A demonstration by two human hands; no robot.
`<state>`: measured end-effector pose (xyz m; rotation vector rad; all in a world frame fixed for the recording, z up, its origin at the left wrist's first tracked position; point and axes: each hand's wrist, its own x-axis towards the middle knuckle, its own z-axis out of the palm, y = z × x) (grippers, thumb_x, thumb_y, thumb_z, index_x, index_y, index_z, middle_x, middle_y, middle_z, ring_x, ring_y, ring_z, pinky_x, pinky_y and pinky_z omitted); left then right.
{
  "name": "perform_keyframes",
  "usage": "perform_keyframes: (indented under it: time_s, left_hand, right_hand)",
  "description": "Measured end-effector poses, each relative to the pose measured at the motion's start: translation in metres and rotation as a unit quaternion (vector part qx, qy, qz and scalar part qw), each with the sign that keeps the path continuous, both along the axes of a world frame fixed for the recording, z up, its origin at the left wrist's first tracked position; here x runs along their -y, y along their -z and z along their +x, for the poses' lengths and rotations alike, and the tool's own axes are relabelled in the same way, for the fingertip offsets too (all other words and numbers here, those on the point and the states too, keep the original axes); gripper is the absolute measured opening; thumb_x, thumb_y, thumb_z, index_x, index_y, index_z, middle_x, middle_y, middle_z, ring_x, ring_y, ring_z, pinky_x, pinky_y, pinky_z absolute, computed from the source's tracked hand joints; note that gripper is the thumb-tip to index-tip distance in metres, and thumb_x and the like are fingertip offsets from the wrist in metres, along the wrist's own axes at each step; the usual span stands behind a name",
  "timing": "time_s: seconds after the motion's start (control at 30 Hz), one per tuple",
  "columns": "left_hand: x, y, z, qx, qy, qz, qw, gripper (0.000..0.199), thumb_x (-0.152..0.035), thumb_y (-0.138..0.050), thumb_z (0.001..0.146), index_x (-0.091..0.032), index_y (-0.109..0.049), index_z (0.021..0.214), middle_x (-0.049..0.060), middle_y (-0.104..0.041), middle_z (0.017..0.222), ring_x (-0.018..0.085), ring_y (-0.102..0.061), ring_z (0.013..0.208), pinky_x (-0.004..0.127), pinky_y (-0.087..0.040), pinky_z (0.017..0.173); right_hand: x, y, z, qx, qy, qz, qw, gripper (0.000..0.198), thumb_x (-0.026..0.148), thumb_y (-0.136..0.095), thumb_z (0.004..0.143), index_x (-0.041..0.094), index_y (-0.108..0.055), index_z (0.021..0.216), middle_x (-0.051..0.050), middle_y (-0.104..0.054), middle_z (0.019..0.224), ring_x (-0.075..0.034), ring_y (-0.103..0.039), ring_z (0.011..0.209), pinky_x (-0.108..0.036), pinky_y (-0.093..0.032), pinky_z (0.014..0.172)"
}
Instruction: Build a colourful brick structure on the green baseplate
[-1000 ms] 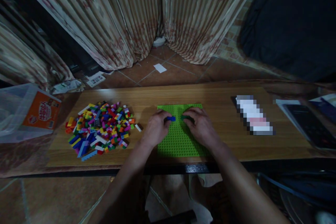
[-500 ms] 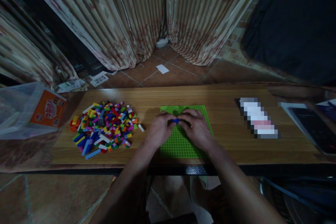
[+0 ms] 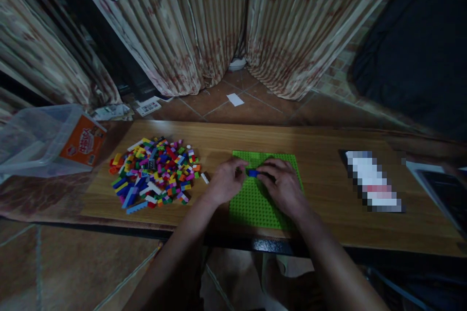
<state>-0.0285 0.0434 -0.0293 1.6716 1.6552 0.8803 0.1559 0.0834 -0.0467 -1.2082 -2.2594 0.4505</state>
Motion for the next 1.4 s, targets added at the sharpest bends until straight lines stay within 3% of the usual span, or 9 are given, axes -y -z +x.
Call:
perform_keyframes:
  time_s: [0.2, 0.43, 0.63, 0.87, 1.2, 1.4]
  left_hand:
    - [-0.004, -0.001, 0.004, -0.003, -0.041, -0.01, 0.999, 0.016, -0.018, -0.052, 0.087, -0.018, -0.067, 0.092, 0.002, -0.071, 0.087, 0.015, -0.065, 0.081, 0.026, -0.05, 0.076]
    - [-0.009, 0.003, 0.015, 0.003, -0.106, -0.033, 0.994, 0.009, -0.025, -0.07, 0.076, -0.018, -0.065, 0.077, -0.002, -0.066, 0.072, 0.012, -0.059, 0.066, 0.023, -0.044, 0.061]
    - [-0.01, 0.002, 0.016, 0.0, -0.095, -0.041, 0.995, 0.013, -0.023, -0.07, 0.076, -0.018, -0.064, 0.066, -0.003, -0.063, 0.064, 0.012, -0.057, 0.062, 0.023, -0.039, 0.058]
    - [-0.007, 0.001, 0.016, -0.03, -0.096, -0.023, 0.995, 0.014, -0.024, -0.067, 0.079, -0.018, -0.063, 0.066, -0.003, -0.062, 0.063, 0.011, -0.055, 0.06, 0.023, -0.038, 0.058]
    - [-0.018, -0.004, 0.013, -0.022, -0.095, -0.07, 0.993, 0.012, -0.025, -0.068, 0.074, -0.018, -0.066, 0.065, -0.003, -0.065, 0.061, 0.012, -0.059, 0.061, 0.023, -0.039, 0.057]
    - [-0.024, -0.01, 0.015, -0.064, -0.101, -0.115, 0.986, 0.006, -0.024, -0.072, 0.069, -0.019, -0.07, 0.066, -0.001, -0.065, 0.061, 0.014, -0.06, 0.064, 0.024, -0.043, 0.06]
  right_hand:
    - [0.0, 0.002, -0.001, -0.007, 0.008, -0.001, 1.0, 0.017, 0.03, -0.062, 0.087, 0.027, -0.076, 0.095, -0.007, -0.065, 0.108, -0.026, -0.055, 0.105, -0.047, -0.045, 0.094]
    - [0.0, 0.004, -0.002, -0.046, 0.017, -0.013, 0.999, 0.015, 0.029, -0.064, 0.086, 0.028, -0.077, 0.093, -0.006, -0.065, 0.103, -0.025, -0.056, 0.101, -0.045, -0.046, 0.092]
    - [0.0, 0.002, -0.005, -0.049, 0.033, -0.037, 0.998, 0.013, 0.025, -0.066, 0.083, 0.028, -0.077, 0.089, -0.006, -0.064, 0.102, -0.025, -0.055, 0.103, -0.044, -0.046, 0.092]
    - [0.003, 0.004, -0.007, -0.055, 0.04, -0.031, 0.997, 0.013, 0.027, -0.067, 0.083, 0.028, -0.077, 0.091, -0.006, -0.063, 0.104, -0.025, -0.055, 0.103, -0.044, -0.046, 0.092]
    - [0.001, 0.007, -0.005, -0.034, 0.032, -0.023, 0.999, 0.016, 0.029, -0.065, 0.085, 0.03, -0.077, 0.096, -0.007, -0.062, 0.107, -0.025, -0.055, 0.104, -0.044, -0.046, 0.093]
    - [0.002, 0.011, -0.004, -0.031, 0.033, -0.01, 0.999, 0.017, 0.03, -0.064, 0.085, 0.029, -0.077, 0.097, -0.007, -0.062, 0.108, -0.025, -0.056, 0.103, -0.045, -0.046, 0.092]
